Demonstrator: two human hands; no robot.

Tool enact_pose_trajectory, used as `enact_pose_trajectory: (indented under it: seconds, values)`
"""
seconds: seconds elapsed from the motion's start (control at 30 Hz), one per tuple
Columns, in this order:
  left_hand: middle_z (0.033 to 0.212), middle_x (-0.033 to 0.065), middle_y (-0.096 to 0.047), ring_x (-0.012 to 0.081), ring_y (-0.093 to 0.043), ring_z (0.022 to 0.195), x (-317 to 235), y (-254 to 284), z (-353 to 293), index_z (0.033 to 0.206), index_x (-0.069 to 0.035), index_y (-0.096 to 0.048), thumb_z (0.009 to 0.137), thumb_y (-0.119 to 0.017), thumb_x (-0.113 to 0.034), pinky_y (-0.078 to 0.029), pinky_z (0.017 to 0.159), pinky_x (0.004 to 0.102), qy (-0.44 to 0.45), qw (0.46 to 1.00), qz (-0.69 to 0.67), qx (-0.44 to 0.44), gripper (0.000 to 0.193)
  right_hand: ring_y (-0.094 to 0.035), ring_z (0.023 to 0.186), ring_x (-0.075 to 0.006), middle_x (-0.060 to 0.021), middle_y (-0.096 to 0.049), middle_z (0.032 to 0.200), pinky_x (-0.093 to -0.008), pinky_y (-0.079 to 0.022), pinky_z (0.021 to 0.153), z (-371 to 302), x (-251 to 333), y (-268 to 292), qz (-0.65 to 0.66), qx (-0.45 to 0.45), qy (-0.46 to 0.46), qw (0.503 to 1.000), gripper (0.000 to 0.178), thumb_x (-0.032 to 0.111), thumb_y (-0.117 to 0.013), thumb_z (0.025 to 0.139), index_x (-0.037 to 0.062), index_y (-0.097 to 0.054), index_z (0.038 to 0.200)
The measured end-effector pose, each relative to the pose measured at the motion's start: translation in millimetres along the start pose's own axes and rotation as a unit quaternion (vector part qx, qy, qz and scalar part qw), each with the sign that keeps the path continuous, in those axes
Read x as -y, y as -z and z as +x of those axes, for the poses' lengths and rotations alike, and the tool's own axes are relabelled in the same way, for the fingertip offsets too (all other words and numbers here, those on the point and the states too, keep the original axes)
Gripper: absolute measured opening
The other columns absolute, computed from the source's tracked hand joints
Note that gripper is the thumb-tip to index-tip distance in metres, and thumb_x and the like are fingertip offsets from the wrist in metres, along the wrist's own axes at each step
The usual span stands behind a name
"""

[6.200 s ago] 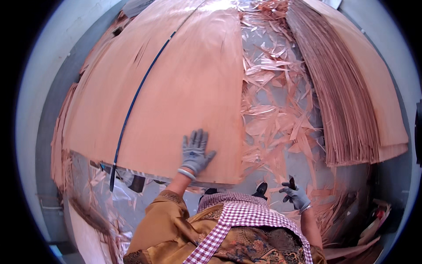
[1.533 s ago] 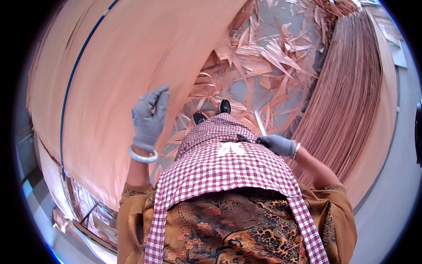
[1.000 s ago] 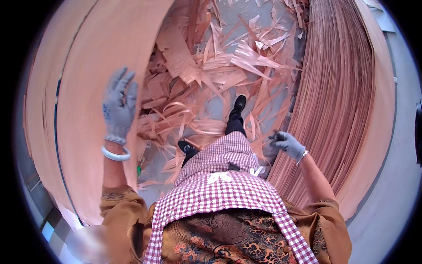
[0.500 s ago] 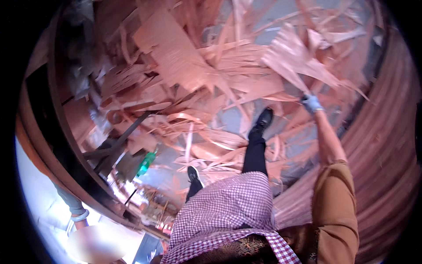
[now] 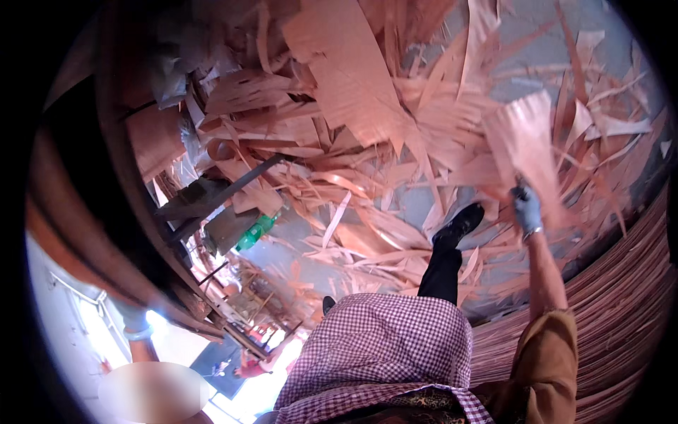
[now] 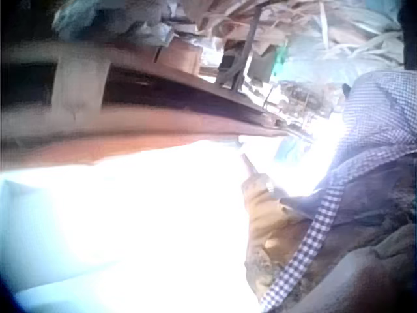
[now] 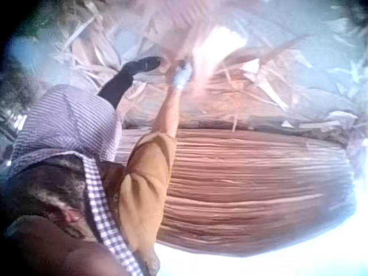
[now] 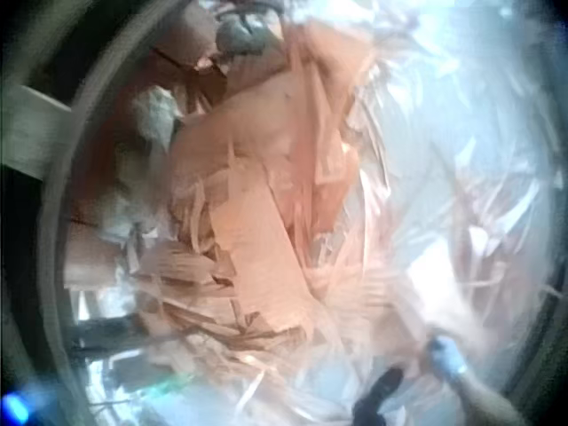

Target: The person repairs a sheet of wood veneer by cutting out a damaged section with a utility knife and then cutting and fitting a matching piece of veneer into the gap.

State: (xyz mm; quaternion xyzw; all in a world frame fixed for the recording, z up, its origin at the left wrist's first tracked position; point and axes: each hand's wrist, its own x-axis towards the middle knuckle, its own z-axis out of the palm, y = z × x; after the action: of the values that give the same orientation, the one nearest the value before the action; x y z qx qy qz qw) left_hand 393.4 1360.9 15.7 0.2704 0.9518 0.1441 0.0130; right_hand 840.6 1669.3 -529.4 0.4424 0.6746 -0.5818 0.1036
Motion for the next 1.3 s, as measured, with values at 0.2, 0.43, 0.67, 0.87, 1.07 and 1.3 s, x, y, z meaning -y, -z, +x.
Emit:
enact_pose_trajectory:
  seconds: [0.2, 0.43, 0.67, 0.87, 1.07, 1.3]
  values:
    - [0.148, 0.0138, -0.025, 0.0246, -0.024, 0.137, 14.8, 41.4, -5.6, 0.141, 0.001, -0.026, 0.093, -0.041, -0.024, -0.014, 0.113, 0.0353, 0.004, 0.998, -0.058, -0.029, 0.056, -0.044, 0.061, -0.0026, 0.0052, -0.056, 0.080, -0.0179, -0.036, 0.053, -95.6, 182.5, 16.0, 0.285, 0.048, -0.057, 0.956, 0.028, 0.000, -0.051, 0.079, 0.0039, -0.063, 0.104]
    - [0.141, 0.0156, -0.038, 0.0329, -0.032, 0.132, 38.2, 63.8, -16.0, 0.135, -0.006, -0.042, 0.083, -0.056, -0.032, -0.020, 0.109, 0.0477, -0.129, 0.980, 0.137, -0.067, 0.059, -0.042, 0.050, -0.0035, 0.0054, -0.051, 0.071, -0.0179, -0.033, 0.043, -259.8, 451.5, 58.2, 0.298, -0.093, 0.050, 0.949, 0.026, 0.013, -0.059, 0.086, 0.0095, -0.058, 0.112]
    - [0.125, 0.0155, -0.051, 0.0273, -0.050, 0.115, 46.1, 84.5, -58.8, 0.128, -0.001, -0.045, 0.090, -0.049, -0.047, -0.038, 0.098, 0.0406, -0.042, 0.877, -0.466, -0.106, 0.060, -0.054, 0.084, -0.0127, -0.0079, -0.054, 0.112, -0.0210, -0.043, 0.071, -393.4, 613.3, -2.3, 0.046, 0.028, 0.366, 0.929, 0.026, -0.007, -0.050, 0.081, -0.0016, -0.061, 0.103]
    - [0.104, 0.0099, -0.059, 0.0195, -0.056, 0.098, 153.2, 202.7, -169.6, 0.112, -0.001, -0.054, 0.088, -0.046, -0.060, -0.047, 0.087, 0.0352, 0.189, 0.615, -0.765, 0.035, 0.064, -0.057, 0.094, -0.0168, -0.0105, -0.061, 0.100, -0.0252, -0.043, 0.080, -495.7, 687.5, -100.2, -0.133, 0.107, 0.473, 0.864, 0.023, -0.010, -0.051, 0.078, -0.0003, -0.064, 0.094]
    - [0.110, 0.0070, -0.056, 0.0209, -0.054, 0.103, 236.5, 224.1, -293.8, 0.116, -0.005, -0.052, 0.090, -0.045, -0.055, -0.046, 0.089, 0.0364, 0.211, 0.511, -0.832, -0.045, 0.057, -0.063, 0.074, -0.0196, -0.0133, -0.063, 0.094, -0.0268, -0.049, 0.058, -573.0, 718.2, -192.7, -0.261, 0.345, 0.525, 0.733, 0.016, 0.005, -0.067, 0.074, 0.0021, -0.067, 0.090]
    - [0.129, 0.0172, -0.048, 0.0259, -0.053, 0.110, 279.7, 233.5, -404.2, 0.140, -0.001, -0.025, 0.089, -0.043, -0.058, -0.050, 0.084, 0.0348, 0.259, 0.515, -0.762, -0.294, 0.079, -0.064, 0.085, -0.0248, -0.0089, -0.062, 0.102, -0.0328, -0.052, 0.072, -530.5, 711.8, -281.8, -0.337, 0.524, 0.438, 0.648, 0.026, 0.006, -0.065, 0.074, 0.0076, -0.065, 0.100]
